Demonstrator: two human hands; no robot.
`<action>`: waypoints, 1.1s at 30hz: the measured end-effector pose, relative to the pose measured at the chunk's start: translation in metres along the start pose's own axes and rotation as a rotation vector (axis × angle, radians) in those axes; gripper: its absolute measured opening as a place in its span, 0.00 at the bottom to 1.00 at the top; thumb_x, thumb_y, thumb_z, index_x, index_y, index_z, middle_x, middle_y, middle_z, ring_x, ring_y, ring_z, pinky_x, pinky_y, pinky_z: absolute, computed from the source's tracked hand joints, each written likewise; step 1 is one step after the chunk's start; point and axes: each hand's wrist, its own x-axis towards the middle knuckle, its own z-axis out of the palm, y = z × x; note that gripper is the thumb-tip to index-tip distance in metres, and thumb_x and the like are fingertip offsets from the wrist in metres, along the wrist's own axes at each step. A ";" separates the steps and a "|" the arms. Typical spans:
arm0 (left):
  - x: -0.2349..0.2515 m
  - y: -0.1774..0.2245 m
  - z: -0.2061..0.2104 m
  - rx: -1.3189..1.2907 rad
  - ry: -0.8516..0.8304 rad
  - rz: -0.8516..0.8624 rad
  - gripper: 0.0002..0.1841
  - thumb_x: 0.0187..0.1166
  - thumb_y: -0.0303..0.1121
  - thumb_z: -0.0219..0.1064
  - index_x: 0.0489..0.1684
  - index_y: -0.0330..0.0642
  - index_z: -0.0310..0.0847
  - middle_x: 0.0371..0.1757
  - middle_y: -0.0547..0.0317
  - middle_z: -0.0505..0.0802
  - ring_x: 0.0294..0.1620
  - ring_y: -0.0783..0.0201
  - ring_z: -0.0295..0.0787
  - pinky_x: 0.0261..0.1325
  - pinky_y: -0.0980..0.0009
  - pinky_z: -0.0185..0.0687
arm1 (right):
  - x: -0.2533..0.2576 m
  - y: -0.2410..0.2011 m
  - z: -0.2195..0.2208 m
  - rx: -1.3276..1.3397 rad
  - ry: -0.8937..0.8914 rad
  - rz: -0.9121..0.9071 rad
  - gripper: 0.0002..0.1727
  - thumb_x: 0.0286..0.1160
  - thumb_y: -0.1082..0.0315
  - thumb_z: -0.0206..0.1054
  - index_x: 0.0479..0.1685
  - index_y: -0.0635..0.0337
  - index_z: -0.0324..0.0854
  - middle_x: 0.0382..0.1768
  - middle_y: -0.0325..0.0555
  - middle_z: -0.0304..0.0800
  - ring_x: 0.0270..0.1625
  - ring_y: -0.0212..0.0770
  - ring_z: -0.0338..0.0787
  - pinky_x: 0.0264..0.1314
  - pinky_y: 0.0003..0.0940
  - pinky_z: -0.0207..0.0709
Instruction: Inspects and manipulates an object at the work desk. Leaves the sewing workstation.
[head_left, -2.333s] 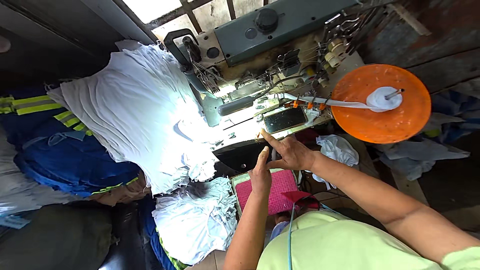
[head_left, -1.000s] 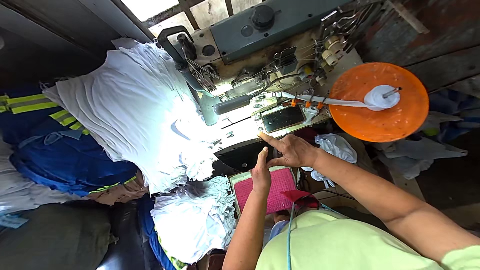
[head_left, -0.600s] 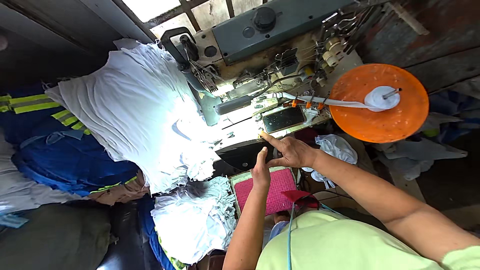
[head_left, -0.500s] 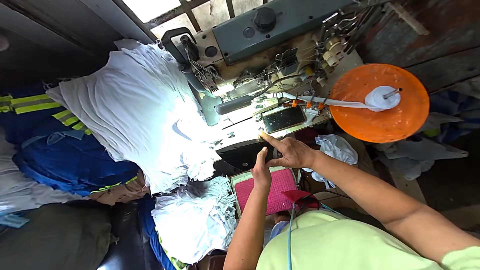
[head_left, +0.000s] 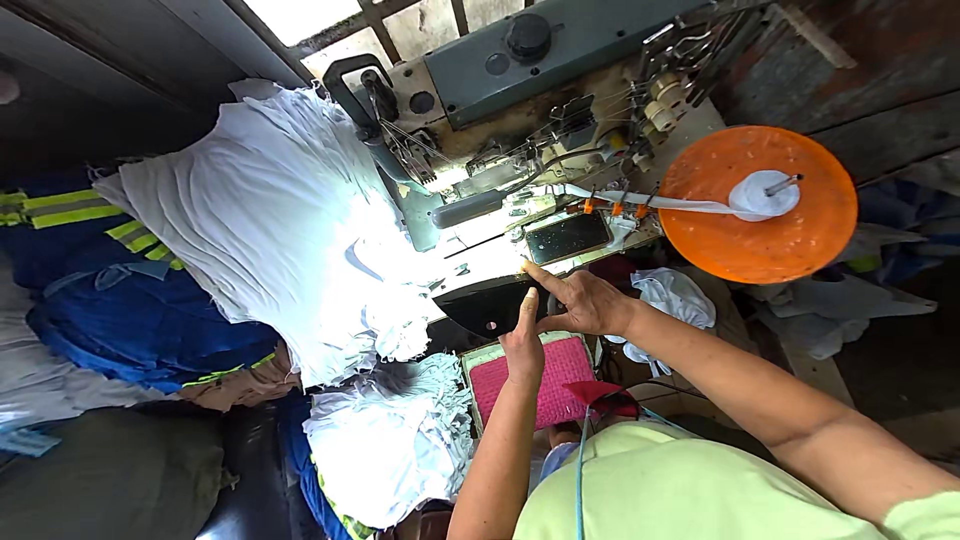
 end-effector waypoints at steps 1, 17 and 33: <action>0.000 0.000 -0.002 0.000 -0.031 0.003 0.06 0.74 0.19 0.61 0.43 0.36 0.80 0.34 0.65 0.94 0.42 0.75 0.92 0.54 0.73 0.88 | -0.001 -0.001 0.000 0.016 -0.014 0.008 0.52 0.78 0.31 0.54 0.79 0.78 0.67 0.15 0.47 0.80 0.18 0.45 0.81 0.23 0.41 0.76; -0.001 -0.002 -0.015 -0.010 -0.197 -0.058 0.06 0.64 0.23 0.63 0.35 0.39 0.83 0.32 0.68 0.94 0.40 0.77 0.92 0.53 0.74 0.88 | -0.002 -0.003 -0.007 0.138 -0.136 0.062 0.56 0.76 0.29 0.55 0.83 0.77 0.62 0.21 0.51 0.83 0.25 0.45 0.84 0.31 0.41 0.79; -0.008 -0.001 -0.005 0.003 -0.075 -0.102 0.13 0.70 0.20 0.53 0.24 0.42 0.83 0.24 0.67 0.93 0.30 0.77 0.91 0.42 0.76 0.88 | -0.006 -0.005 -0.005 -0.026 -0.022 -0.001 0.48 0.76 0.33 0.57 0.76 0.74 0.74 0.14 0.48 0.80 0.16 0.46 0.81 0.22 0.41 0.75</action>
